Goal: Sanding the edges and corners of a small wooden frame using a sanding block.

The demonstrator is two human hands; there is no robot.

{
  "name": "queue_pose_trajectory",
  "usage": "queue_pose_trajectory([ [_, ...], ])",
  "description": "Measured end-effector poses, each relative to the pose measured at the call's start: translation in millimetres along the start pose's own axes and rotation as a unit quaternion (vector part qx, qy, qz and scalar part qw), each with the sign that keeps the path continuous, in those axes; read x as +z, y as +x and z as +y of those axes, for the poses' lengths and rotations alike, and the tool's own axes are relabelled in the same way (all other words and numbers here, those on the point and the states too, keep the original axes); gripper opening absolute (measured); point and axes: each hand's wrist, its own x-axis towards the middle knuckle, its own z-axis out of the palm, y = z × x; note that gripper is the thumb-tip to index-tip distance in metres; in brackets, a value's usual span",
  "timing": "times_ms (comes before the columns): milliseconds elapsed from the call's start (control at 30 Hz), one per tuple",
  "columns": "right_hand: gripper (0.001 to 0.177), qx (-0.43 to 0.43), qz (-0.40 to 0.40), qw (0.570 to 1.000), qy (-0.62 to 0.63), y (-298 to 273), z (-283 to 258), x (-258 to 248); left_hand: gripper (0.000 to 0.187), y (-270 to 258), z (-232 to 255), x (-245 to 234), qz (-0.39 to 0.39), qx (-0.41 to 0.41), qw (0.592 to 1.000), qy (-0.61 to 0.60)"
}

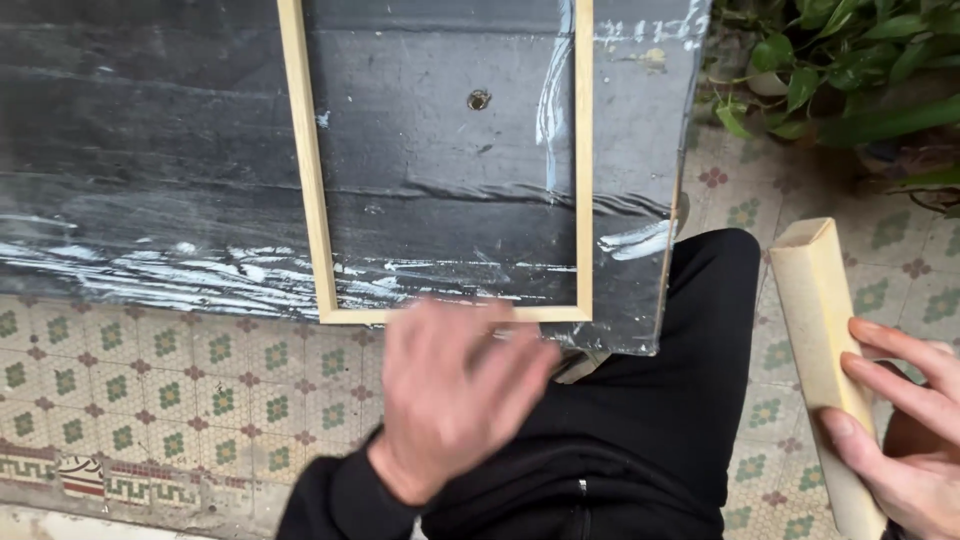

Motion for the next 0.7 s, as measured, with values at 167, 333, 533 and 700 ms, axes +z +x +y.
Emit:
queue_pose_trajectory([
  [167, 0.045, 0.015, 0.033, 0.988, 0.149, 18, -35, 8, 0.05, 95, -31, 18, -0.035, -0.105, 0.994, -0.007],
  [333, 0.055, 0.203, 0.108, 0.905, 0.358, 13, -27, 8, 0.043, 141, -55, 86, -0.107, -0.164, 0.98, 0.045],
  [533, 0.067, 0.272, 0.092, 0.873, 0.395, 12, -42, 8, 0.062, 101, -36, 54, -0.129, -0.106, 0.985, -0.051],
  [700, 0.07, 0.268, 0.027, 0.901, 0.34, 9, -30, 10, 0.056, 10, -9, -33, 0.008, -0.054, 0.998, 0.0],
])
